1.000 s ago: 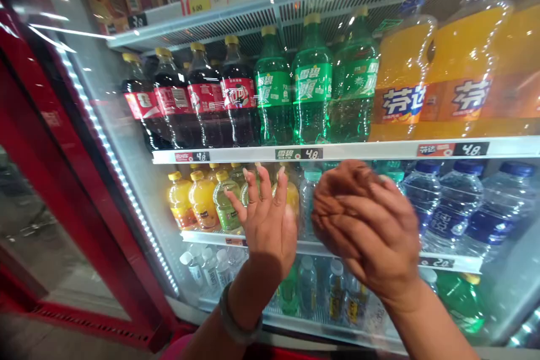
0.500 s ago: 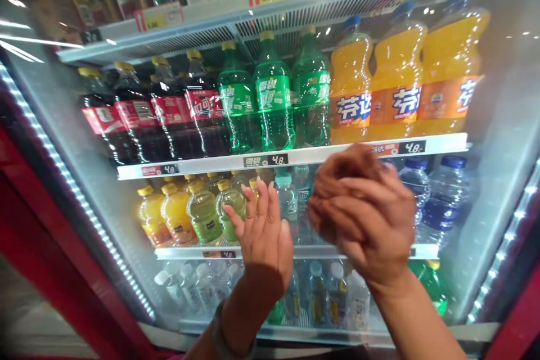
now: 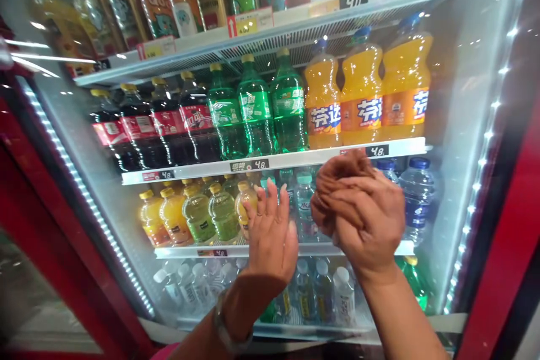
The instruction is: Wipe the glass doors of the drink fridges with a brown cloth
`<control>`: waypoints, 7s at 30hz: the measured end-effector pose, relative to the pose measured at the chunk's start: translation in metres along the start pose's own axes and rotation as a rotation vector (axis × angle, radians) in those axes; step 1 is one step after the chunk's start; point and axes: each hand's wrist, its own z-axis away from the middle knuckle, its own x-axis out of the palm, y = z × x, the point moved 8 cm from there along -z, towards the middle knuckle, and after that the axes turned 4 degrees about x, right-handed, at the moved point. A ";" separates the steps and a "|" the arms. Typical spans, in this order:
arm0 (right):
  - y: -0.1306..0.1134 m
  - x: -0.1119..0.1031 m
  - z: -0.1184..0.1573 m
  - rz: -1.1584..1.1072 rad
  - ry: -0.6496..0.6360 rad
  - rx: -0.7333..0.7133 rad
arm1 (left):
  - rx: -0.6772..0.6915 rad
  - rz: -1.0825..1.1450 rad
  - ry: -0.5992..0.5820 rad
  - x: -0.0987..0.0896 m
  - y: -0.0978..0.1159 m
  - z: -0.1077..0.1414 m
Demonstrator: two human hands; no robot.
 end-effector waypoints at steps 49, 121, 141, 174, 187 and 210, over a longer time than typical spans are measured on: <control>0.021 -0.015 -0.009 0.154 0.118 0.191 | 0.144 0.092 0.141 0.035 0.047 -0.055; 0.111 -0.066 0.002 0.275 0.284 0.377 | 0.890 -0.134 -0.040 0.040 0.149 -0.175; 0.122 -0.041 -0.043 0.454 0.035 0.251 | 1.296 -0.116 -0.103 0.027 0.135 -0.207; 0.137 -0.036 -0.143 0.512 -0.056 -0.099 | 0.705 -0.118 0.165 0.018 0.124 -0.263; 0.135 -0.041 -0.142 0.496 -0.097 -0.099 | 0.708 -0.098 0.171 0.012 0.106 -0.253; 0.104 0.000 -0.169 0.510 -0.199 -0.154 | 0.534 -0.172 0.241 -0.021 0.061 -0.266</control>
